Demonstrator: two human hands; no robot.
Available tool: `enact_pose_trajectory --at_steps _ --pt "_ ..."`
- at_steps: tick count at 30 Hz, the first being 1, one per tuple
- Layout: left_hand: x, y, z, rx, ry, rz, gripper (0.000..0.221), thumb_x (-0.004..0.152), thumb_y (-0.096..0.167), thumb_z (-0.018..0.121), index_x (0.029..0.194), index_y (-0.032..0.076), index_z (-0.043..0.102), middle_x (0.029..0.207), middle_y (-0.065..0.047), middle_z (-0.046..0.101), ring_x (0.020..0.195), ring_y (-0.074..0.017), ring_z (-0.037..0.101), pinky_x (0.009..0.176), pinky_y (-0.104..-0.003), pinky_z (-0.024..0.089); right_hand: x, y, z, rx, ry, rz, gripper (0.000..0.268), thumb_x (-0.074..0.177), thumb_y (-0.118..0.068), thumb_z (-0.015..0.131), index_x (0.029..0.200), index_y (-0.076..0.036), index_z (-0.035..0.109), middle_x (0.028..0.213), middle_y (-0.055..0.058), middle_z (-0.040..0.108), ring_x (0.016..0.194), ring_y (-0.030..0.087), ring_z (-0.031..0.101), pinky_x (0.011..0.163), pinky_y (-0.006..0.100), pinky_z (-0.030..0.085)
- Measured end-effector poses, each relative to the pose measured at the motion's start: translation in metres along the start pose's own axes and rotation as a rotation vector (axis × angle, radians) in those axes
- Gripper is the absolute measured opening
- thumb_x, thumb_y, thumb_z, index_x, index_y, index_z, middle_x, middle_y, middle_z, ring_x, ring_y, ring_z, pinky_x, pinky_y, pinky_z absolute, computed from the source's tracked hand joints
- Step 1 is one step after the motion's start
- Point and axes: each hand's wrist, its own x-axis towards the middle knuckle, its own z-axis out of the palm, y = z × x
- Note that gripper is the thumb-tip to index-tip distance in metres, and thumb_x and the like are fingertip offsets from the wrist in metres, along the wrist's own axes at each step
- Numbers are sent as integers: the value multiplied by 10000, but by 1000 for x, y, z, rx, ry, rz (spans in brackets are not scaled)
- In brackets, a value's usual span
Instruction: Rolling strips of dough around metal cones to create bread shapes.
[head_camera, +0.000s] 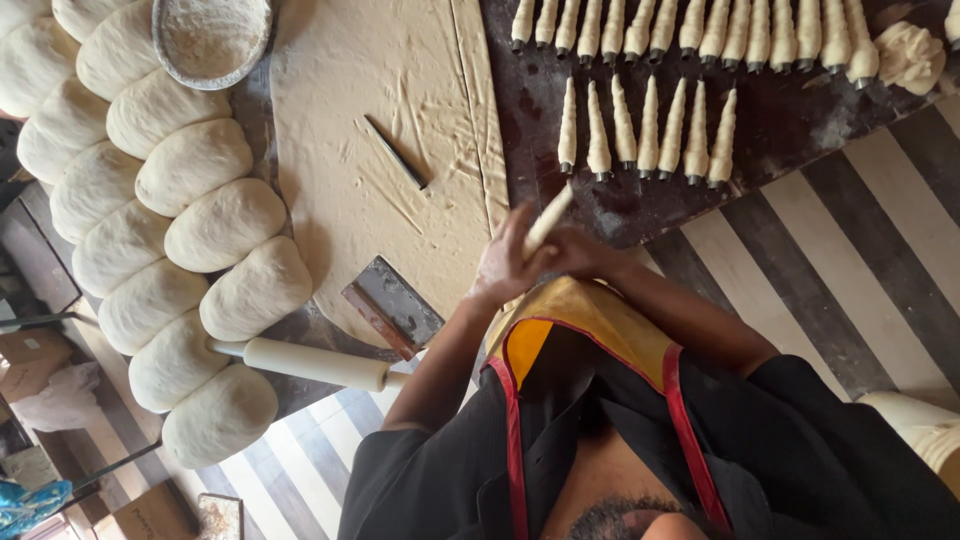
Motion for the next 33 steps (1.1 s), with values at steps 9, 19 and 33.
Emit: enact_pose_trajectory --at_steps 9,19,33 --pt "8 -53 48 360 54 -117 326 890 201 735 1159 63 610 963 -160 678 836 -373 690 712 -494 559 -8 44 -13 -414 -40 160 177 1001 -171 718 1121 -41 703 989 127 759 860 215 736 778 358 580" --pt "31 -69 61 439 98 -133 268 891 169 744 1105 87 606 939 -126 672 795 -351 680 670 -462 557 -10 -9 -42 -232 -8 213 322 970 -134 649 1272 -23 636 1169 136 699 1019 227 698 863 351 564" --pt "111 7 153 398 259 -270 536 958 215 681 1418 10 499 1283 -234 581 1169 -437 559 998 -536 473 1 58 -131 806 230 695 217 1021 -13 584 1213 51 663 1147 163 676 953 192 684 863 332 608"
